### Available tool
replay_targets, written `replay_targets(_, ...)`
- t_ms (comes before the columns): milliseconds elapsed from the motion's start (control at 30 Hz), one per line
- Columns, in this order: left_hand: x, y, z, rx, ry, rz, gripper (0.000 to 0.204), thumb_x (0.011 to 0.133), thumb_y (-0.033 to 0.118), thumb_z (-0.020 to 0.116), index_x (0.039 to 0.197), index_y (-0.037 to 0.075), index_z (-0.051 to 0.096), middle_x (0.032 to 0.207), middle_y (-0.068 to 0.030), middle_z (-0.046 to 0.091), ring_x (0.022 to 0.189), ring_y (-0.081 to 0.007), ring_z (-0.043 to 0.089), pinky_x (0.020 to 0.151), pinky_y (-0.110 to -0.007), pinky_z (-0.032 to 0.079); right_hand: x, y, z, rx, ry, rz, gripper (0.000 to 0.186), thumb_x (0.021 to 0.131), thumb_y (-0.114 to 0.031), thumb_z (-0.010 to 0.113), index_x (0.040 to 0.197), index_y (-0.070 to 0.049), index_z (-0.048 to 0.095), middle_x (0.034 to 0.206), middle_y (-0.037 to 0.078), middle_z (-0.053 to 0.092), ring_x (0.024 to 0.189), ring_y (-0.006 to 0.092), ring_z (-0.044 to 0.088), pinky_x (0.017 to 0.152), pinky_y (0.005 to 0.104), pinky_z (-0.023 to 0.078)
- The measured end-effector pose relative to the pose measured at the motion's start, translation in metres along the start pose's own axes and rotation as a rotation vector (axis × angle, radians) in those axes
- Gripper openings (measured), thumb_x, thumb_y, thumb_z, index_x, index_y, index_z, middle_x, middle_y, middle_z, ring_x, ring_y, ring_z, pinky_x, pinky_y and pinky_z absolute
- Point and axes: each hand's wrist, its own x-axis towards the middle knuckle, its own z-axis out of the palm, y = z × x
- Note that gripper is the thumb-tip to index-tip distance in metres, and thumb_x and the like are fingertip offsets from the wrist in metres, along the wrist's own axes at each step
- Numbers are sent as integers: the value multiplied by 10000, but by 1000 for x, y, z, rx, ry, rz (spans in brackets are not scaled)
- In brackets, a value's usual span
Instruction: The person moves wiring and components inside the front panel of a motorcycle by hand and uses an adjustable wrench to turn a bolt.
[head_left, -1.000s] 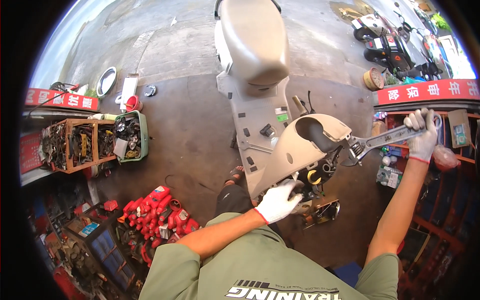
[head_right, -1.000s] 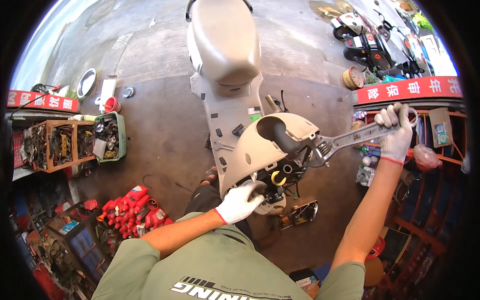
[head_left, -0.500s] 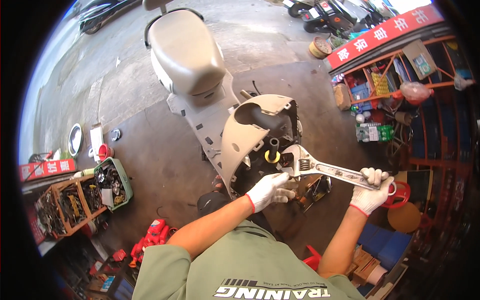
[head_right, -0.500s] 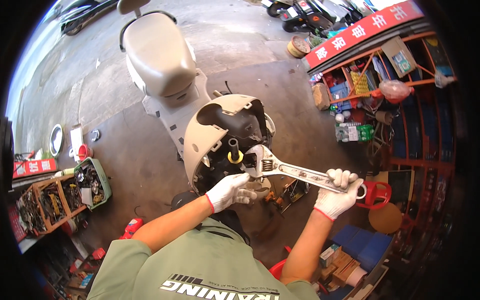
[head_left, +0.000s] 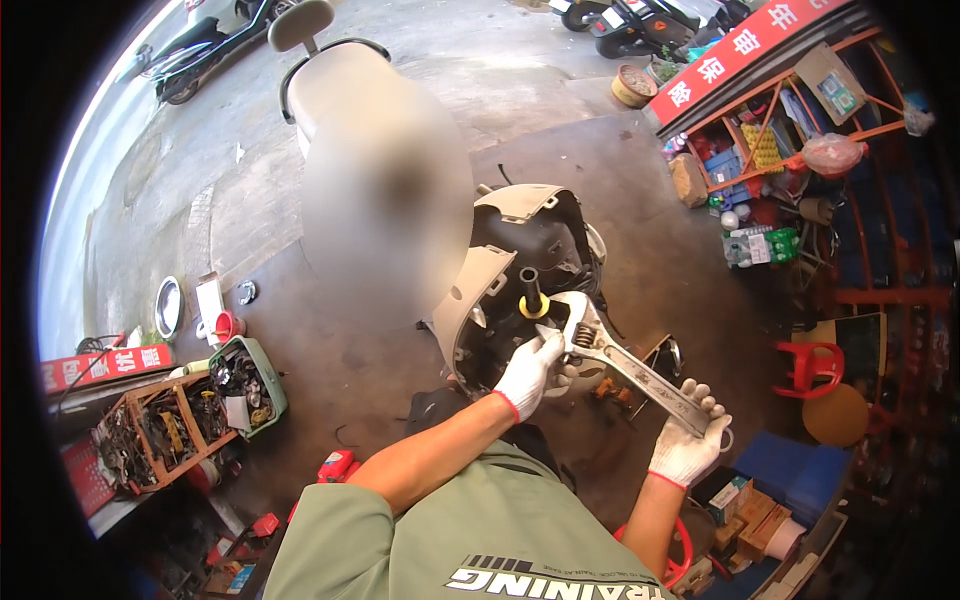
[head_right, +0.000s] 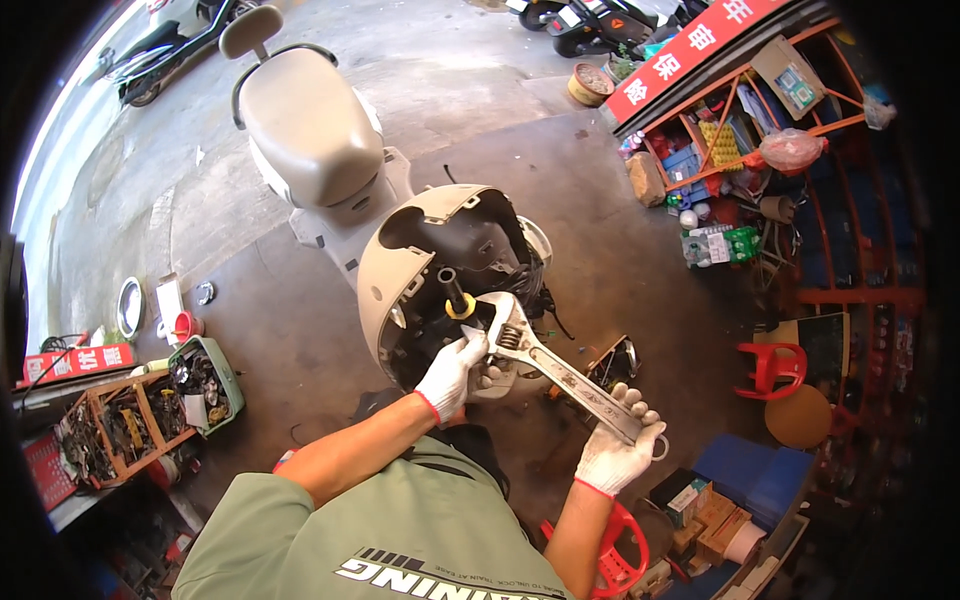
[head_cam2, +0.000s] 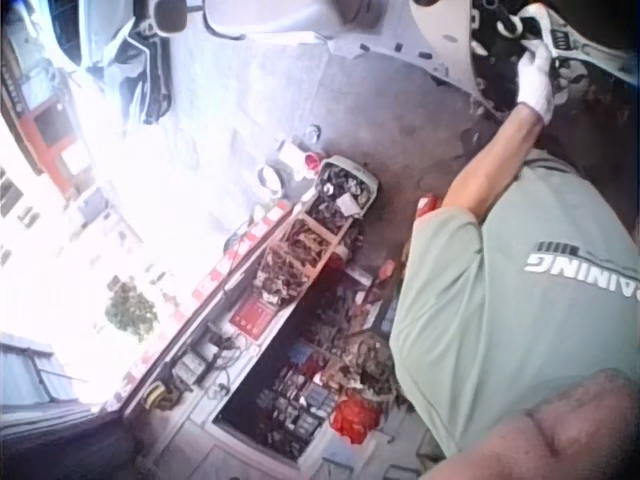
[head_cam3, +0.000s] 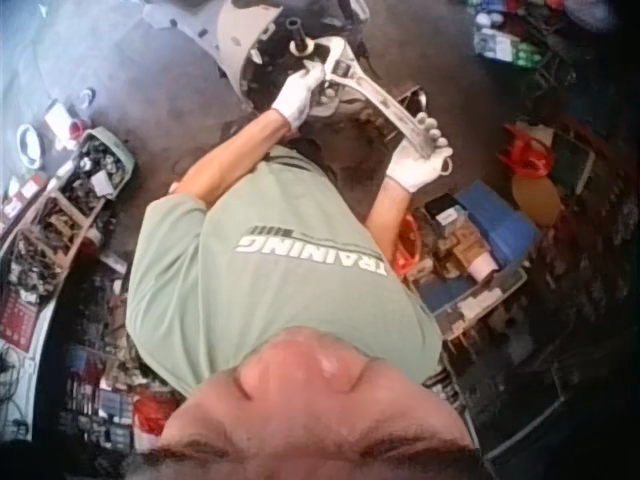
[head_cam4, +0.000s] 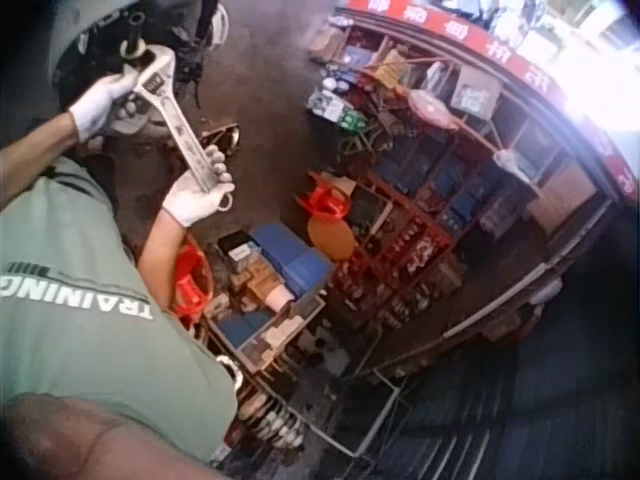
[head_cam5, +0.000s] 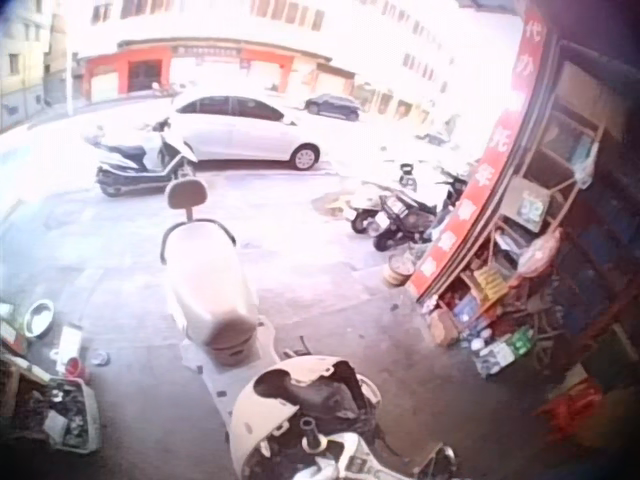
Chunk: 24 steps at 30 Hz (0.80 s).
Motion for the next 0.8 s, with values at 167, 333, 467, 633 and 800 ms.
replay_targets(167, 0, 2, 4, 34, 18, 15, 279, 1040, 300, 565, 1182, 61, 581, 1003, -27, 637, 744, -117, 605, 623, -263, 489, 8, -1, -9, -10, -113, 2, 362, 1069, -355, 458, 873, -89, 607, 935, 55, 654, 1090, 291, 613, 1102, 516, 450)
replay_targets(333, 4, 3, 5, -20, 5, 33, 264, 1042, 295, 563, 1156, 59, 594, 980, -31, 651, 728, -121, 613, 611, -259, 491, 24, 3, 1, -4, -132, 27, 340, 1064, -344, 475, 887, -86, 607, 927, 62, 646, 1069, 289, 611, 1109, 510, 441)
replay_targets(467, 7, 1, 5, -1, 61, 57, 271, 1039, 297, 567, 1154, 53, 593, 972, -36, 665, 722, -121, 634, 605, -258, 501, 33, 6, 0, 5, -124, 63, 326, 1054, -349, 501, 900, -85, 615, 916, 59, 644, 1055, 282, 621, 1098, 518, 448)
replay_targets(633, 6, 0, 5, -13, 68, 56, 275, 1039, 289, 562, 1158, 43, 589, 948, -35, 652, 698, -121, 631, 585, -253, 504, 14, 4, 11, -57, -110, 32, 322, 1061, -363, 485, 922, -100, 610, 938, 49, 649, 1080, 273, 619, 1104, 509, 448)
replay_targets(800, 4, 4, 9, 9, 86, 52, 246, 1046, 277, 551, 1135, 50, 585, 974, -29, 641, 715, -111, 618, 602, -251, 494, 7, 2, 9, -44, -105, 40, 306, 1064, -359, 477, 946, -107, 605, 989, 52, 659, 1127, 282, 612, 1102, 513, 450)
